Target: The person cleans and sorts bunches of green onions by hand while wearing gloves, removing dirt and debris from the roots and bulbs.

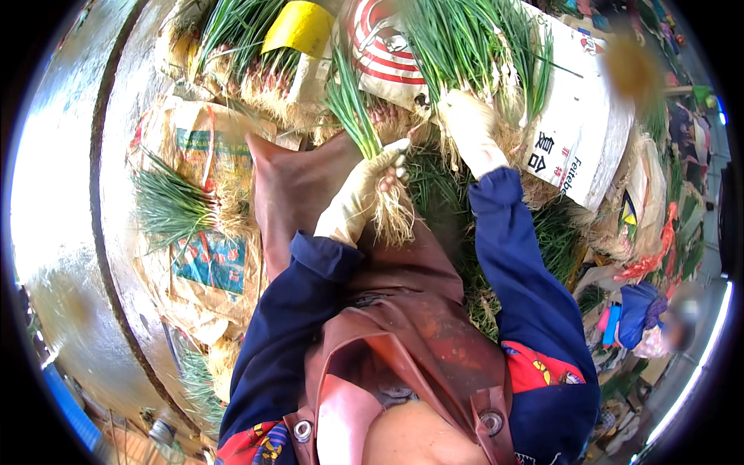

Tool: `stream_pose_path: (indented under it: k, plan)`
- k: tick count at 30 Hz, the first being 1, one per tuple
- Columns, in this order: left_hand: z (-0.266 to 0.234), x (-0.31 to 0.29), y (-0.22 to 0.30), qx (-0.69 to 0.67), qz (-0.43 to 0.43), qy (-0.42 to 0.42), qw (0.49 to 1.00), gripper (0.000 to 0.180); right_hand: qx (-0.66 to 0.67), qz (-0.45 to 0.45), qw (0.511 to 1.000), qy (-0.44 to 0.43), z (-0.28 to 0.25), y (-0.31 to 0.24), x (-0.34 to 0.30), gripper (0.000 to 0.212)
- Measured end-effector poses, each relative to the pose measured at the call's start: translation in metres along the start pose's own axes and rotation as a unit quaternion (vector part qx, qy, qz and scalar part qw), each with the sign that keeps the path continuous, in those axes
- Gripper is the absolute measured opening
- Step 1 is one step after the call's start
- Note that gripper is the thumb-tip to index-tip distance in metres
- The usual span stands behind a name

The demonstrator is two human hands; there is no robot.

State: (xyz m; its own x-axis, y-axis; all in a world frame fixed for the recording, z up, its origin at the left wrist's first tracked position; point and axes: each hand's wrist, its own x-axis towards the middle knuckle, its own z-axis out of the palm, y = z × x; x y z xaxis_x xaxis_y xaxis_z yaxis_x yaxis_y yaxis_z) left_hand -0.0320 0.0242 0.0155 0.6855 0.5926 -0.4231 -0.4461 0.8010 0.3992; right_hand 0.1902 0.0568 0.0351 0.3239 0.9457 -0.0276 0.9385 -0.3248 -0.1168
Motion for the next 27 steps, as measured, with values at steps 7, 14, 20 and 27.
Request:
stream_pose_path:
  k: [7,14,20,27]
  plan:
    - [0.004,0.031,-0.021,0.017,-0.025,0.045,0.999,0.025,0.079,-0.184,0.979,0.022,-0.023,-0.031,-0.109,0.015]
    - [-0.007,0.037,-0.022,0.097,-0.004,-0.026,0.995,0.023,0.385,0.033,0.922,-0.023,-0.015,-0.001,-0.080,0.019]
    - [-0.012,0.036,-0.021,0.111,-0.044,-0.025,0.993,0.027,0.598,0.147,0.747,-0.252,0.007,-0.009,-0.025,0.029]
    - [-0.014,0.027,-0.016,-0.087,-0.071,-0.054,0.992,0.028,0.759,0.122,0.568,-0.293,0.032,-0.009,-0.012,0.022]
